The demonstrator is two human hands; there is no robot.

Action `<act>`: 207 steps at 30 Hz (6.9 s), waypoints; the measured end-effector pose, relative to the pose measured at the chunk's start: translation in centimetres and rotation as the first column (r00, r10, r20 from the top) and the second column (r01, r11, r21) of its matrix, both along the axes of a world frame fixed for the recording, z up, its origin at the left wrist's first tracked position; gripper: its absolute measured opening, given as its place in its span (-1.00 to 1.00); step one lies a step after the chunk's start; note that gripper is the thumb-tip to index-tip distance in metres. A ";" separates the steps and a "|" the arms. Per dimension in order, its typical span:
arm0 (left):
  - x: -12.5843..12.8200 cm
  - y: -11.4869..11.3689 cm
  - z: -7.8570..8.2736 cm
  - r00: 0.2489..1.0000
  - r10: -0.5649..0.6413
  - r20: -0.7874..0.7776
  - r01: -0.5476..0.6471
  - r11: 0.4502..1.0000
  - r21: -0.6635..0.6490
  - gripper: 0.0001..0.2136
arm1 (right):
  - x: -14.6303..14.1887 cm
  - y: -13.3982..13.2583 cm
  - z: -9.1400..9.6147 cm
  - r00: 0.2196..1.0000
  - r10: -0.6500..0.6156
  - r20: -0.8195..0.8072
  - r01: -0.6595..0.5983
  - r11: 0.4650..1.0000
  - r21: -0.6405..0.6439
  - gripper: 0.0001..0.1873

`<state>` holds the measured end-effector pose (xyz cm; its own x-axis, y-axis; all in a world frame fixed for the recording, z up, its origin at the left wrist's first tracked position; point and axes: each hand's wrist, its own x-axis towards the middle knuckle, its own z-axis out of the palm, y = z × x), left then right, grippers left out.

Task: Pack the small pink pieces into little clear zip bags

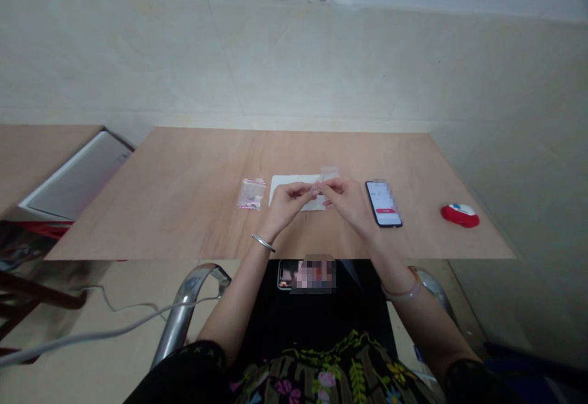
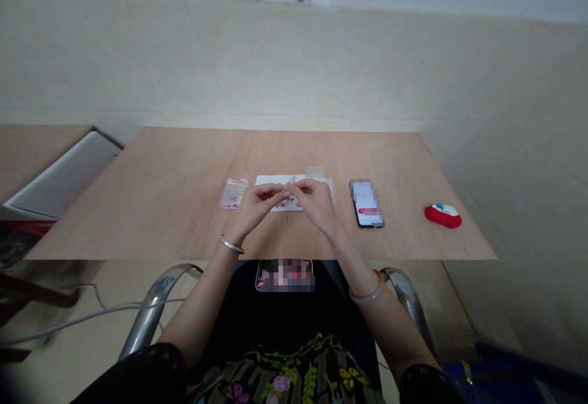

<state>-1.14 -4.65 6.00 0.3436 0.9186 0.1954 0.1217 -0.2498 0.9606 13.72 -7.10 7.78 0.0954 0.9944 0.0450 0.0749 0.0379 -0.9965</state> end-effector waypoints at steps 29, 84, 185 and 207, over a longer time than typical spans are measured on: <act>-1.4 2.0 -0.1 0.844 0.152 -0.514 0.050 0.933 0.357 -0.67 | -0.8 -0.4 -2.6 0.656 -0.107 0.747 -0.223 0.918 0.327 -0.22; -4.4 3.4 -12.6 0.761 0.268 -0.591 -0.051 0.933 0.357 -0.86 | 0.4 1.6 -7.8 0.912 -0.284 0.295 0.220 0.947 0.233 -0.33; -1.7 2.9 -4.5 0.883 0.404 -0.239 -0.303 0.879 0.368 -0.81 | -1.4 1.1 -7.9 0.939 -0.259 0.228 0.191 0.941 0.281 -0.39; -2.3 2.0 -10.7 0.630 0.381 -0.677 -0.155 0.915 0.372 -0.85 | 0.8 2.2 -7.4 0.948 -0.317 0.011 0.313 0.942 0.117 -0.33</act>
<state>-3.43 -2.65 -4.68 0.2231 0.9465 0.2332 0.8463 -0.3068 0.4354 14.52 -4.86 0.38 0.4001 0.9019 0.1626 0.1306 0.1195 -0.9842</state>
